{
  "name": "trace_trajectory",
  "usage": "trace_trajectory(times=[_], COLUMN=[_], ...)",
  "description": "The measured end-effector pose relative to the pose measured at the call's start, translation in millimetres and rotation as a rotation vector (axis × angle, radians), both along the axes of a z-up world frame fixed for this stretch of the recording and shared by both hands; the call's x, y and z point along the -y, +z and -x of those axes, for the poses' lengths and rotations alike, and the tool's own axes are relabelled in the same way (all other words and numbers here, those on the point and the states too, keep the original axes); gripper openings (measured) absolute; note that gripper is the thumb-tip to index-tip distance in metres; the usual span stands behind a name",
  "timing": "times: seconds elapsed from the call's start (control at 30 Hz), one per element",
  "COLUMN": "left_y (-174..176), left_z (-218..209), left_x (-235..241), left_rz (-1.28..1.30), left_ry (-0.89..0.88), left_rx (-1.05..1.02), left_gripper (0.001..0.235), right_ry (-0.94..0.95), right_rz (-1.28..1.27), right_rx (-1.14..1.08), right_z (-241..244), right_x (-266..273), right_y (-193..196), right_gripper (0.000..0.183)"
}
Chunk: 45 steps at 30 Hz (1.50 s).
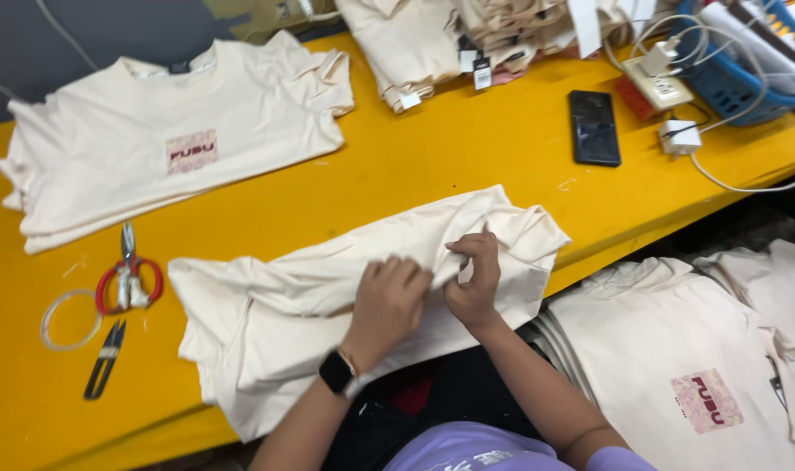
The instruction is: Trimming threads, attaching tags, and folding t-shirts on a work table
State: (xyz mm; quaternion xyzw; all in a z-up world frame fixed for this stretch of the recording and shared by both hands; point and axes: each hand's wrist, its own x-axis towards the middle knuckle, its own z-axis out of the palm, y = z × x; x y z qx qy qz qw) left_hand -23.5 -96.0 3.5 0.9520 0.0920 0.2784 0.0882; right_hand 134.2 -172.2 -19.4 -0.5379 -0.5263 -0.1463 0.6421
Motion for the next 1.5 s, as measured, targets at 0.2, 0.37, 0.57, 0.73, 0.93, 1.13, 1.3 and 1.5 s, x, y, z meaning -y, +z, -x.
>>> trace_trajectory(times=[0.2,0.37,0.57,0.73,0.93,1.13,1.3,1.5], left_y=[31.7,34.2,-6.5,-51.4,-38.8,30.2,42.5,40.4], left_z=[35.1,53.2,57.9,69.4,50.5,44.1,6.3,-4.4], left_x=[65.4,67.6,57.7,54.2,5.5,-42.5,-77.5,-90.1], left_rz=[-0.197,-0.156,-0.218,-0.149,0.261,0.547,0.967,1.194], left_ry=[-0.076,-0.069,-0.087,-0.076,-0.059,0.153,0.094,0.099], left_rx=[0.237,0.327,0.432,0.241,-1.342,0.292,0.509,0.572], left_gripper=[0.017,0.014,0.029,0.031,0.071,0.014,0.019,0.026], right_ry=[-0.098,-0.203,-0.126,-0.172,-0.187,0.361,1.149,1.127], right_rz=[0.066,0.013,0.069,-0.018,0.022,0.400,0.364,0.435], right_rx=[0.012,0.336,0.293,0.162,0.214,-0.783,-1.188,-1.118], right_z=[4.9,-7.7,-7.6,-4.2,-29.1,-68.4,-53.7,-43.3], right_x=[2.8,16.4,32.1,31.5,39.6,52.8,70.2,56.2], right_y=[14.2,26.1,27.6,35.3,55.1,-94.8,-115.9,-81.6], right_gripper=[0.017,0.015,0.018,0.021,0.011,0.047,0.024,0.034])
